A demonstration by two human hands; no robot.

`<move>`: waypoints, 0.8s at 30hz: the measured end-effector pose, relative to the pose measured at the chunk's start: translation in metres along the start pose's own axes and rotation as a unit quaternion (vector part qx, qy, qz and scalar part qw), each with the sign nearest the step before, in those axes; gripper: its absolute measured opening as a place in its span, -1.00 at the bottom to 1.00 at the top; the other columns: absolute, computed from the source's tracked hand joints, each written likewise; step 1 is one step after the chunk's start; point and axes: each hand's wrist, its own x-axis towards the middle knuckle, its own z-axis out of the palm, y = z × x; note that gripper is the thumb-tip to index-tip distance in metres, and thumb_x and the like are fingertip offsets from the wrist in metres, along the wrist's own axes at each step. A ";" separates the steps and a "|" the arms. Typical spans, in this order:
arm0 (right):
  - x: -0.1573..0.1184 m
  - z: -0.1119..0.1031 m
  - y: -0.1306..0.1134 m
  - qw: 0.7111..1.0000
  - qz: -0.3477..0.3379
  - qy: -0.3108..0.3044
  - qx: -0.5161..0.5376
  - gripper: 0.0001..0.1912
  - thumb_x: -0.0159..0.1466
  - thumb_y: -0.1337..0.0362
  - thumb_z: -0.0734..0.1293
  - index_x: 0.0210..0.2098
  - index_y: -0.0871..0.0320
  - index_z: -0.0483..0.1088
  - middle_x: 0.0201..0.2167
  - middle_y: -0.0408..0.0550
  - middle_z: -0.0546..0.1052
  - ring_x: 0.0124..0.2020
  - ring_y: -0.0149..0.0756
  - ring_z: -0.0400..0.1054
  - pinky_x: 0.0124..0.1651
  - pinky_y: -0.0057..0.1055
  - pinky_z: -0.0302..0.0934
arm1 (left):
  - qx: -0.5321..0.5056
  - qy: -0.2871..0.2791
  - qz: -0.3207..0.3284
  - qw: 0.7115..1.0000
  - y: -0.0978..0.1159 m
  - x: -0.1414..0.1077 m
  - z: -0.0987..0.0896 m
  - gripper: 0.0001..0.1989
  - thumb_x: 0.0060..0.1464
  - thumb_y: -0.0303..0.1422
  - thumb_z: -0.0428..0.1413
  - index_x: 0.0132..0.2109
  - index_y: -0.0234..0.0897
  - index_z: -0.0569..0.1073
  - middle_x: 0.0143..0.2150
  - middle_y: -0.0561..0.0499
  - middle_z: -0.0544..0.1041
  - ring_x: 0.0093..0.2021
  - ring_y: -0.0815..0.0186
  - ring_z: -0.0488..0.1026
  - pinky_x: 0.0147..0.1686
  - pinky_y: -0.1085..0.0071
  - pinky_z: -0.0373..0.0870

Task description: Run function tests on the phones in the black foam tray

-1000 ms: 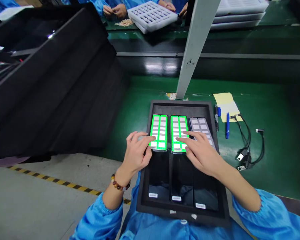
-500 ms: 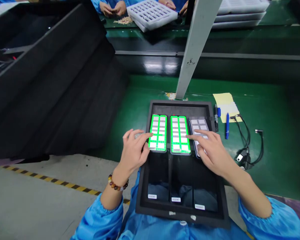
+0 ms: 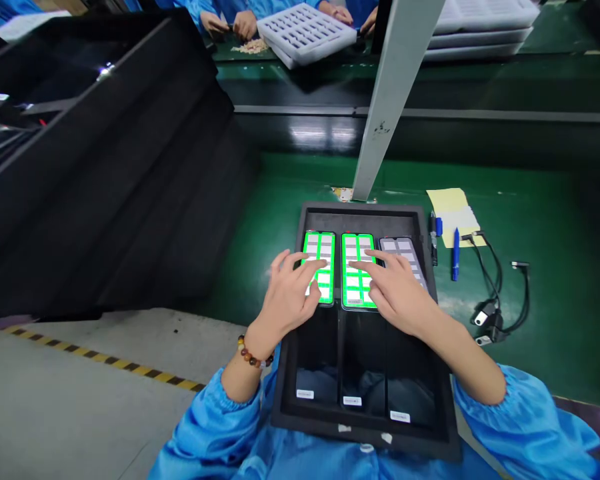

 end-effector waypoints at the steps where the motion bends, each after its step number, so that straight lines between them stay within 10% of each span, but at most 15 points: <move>1: -0.006 -0.002 0.004 1.000 0.007 0.006 -0.004 -0.45 0.47 0.42 0.13 0.39 0.06 0.36 0.21 0.10 0.60 0.47 0.09 0.23 0.40 0.17 0.14 | 0.012 0.012 -0.015 1.000 -0.004 -0.002 -0.003 -0.59 0.36 -0.48 -0.02 0.24 -0.16 0.52 0.09 -0.02 0.70 0.28 0.01 0.47 0.46 -0.14 0.05; 7: -0.032 -0.010 0.021 0.998 0.047 0.033 -0.013 -0.45 0.49 0.38 0.13 0.41 0.04 0.34 0.25 0.14 0.56 0.49 0.08 0.20 0.40 0.15 0.15 | 0.060 0.048 -0.049 0.996 -0.016 -0.014 -0.011 -0.67 0.33 -0.49 0.01 0.14 -0.19 0.53 0.01 -0.02 0.70 0.21 -0.01 0.49 0.41 -0.15 0.10; 15: 0.014 0.004 0.006 1.000 0.014 -0.002 0.026 -0.43 0.45 0.42 0.11 0.39 0.08 0.36 0.27 0.10 0.57 0.47 0.06 0.21 0.43 0.13 0.11 | 0.004 -0.022 0.035 0.999 0.009 0.020 0.008 -0.61 0.35 -0.48 0.00 0.23 -0.18 0.51 0.07 -0.01 0.71 0.28 0.02 0.46 0.48 -0.09 0.07; 24: -0.008 -0.015 0.032 0.998 0.053 0.035 -0.008 -0.51 0.50 0.34 0.08 0.30 0.07 0.44 0.26 0.18 0.56 0.46 0.07 0.26 0.40 0.20 0.12 | 0.069 0.035 -0.056 0.995 -0.021 0.003 -0.007 -0.61 0.33 -0.52 -0.01 0.16 -0.18 0.56 0.00 -0.05 0.72 0.25 -0.01 0.49 0.45 -0.18 0.08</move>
